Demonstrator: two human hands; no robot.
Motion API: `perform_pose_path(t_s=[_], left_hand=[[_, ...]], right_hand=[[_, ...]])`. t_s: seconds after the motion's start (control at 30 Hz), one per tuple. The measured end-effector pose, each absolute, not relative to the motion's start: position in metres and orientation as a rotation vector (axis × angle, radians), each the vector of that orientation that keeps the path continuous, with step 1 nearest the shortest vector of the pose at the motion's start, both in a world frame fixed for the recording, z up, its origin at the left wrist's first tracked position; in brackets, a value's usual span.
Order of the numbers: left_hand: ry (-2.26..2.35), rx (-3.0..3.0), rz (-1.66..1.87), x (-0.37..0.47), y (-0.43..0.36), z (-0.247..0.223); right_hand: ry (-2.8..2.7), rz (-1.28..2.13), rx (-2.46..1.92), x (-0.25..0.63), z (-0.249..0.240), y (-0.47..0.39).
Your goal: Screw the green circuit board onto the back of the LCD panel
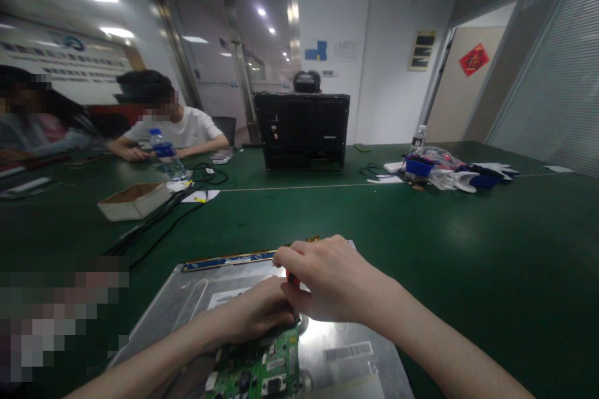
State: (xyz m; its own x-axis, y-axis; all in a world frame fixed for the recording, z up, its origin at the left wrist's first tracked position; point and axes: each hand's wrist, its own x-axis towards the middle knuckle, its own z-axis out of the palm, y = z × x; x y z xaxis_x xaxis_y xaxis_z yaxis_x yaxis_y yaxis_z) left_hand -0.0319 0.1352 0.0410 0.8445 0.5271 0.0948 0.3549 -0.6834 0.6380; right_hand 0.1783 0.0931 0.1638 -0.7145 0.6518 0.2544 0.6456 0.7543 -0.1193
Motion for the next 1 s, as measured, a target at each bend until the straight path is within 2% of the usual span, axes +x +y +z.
perform_pose_path(t_s=[1.0], left_hand=[[0.631, 2.386, 0.385, -0.0330, 0.1364, 0.0369]], right_hand=[[-2.720, 0.129, -0.993, 0.1795, 0.1699, 0.0893]])
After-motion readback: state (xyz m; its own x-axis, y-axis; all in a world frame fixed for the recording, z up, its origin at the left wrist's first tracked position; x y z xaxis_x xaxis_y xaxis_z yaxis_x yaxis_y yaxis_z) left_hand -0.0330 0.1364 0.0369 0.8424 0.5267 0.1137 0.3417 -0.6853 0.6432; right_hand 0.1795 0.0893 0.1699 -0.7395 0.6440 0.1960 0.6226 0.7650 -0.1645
